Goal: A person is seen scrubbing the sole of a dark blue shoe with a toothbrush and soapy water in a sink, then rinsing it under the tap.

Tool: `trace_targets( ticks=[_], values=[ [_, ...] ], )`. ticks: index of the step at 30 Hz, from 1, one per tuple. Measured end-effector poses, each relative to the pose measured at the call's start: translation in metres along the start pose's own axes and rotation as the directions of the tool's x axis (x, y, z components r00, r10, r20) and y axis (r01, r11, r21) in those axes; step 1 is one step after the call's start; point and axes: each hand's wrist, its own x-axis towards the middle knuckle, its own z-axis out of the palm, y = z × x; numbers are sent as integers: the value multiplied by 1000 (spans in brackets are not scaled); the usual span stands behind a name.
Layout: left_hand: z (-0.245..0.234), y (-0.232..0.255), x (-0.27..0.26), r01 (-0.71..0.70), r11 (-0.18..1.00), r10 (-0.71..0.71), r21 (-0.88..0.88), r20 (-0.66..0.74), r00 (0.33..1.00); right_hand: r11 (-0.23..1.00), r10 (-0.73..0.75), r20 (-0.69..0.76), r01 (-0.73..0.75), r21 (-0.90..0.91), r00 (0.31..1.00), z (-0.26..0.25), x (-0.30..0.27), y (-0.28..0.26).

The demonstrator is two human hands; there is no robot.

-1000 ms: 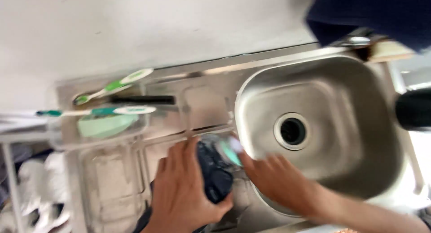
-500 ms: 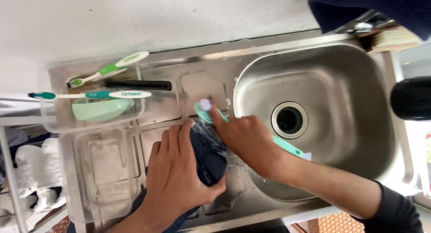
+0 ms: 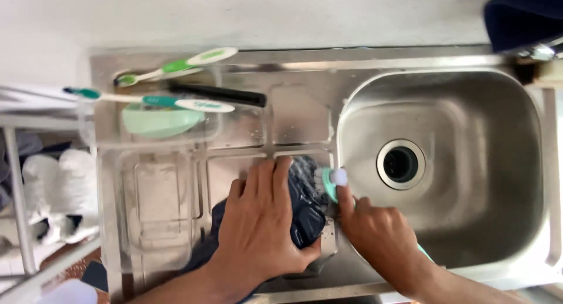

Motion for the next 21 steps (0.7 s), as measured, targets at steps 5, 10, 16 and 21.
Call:
trace_targets(
  ticks=[5, 10, 16, 21],
  values=[
    [0, 0, -2, -43, 999, 43, 8, -17, 999, 942, 99, -140, -138, -305, 985, -46, 52, -2],
    [-1, 2, -3, -77, 997, 76, -21, -52, 996, 929, 79, -89, -106, -355, 993, -27, -16, -8],
    [-4, 2, -2, -73, 995, 79, 67, -98, 992, 868, 25, -73, -57, -494, 997, -50, 24, -3],
    [1, 3, -7, -54, 997, 59, 56, -98, 993, 909, -31, -16, 21, -417, 999, -48, -18, 2]
  ],
)
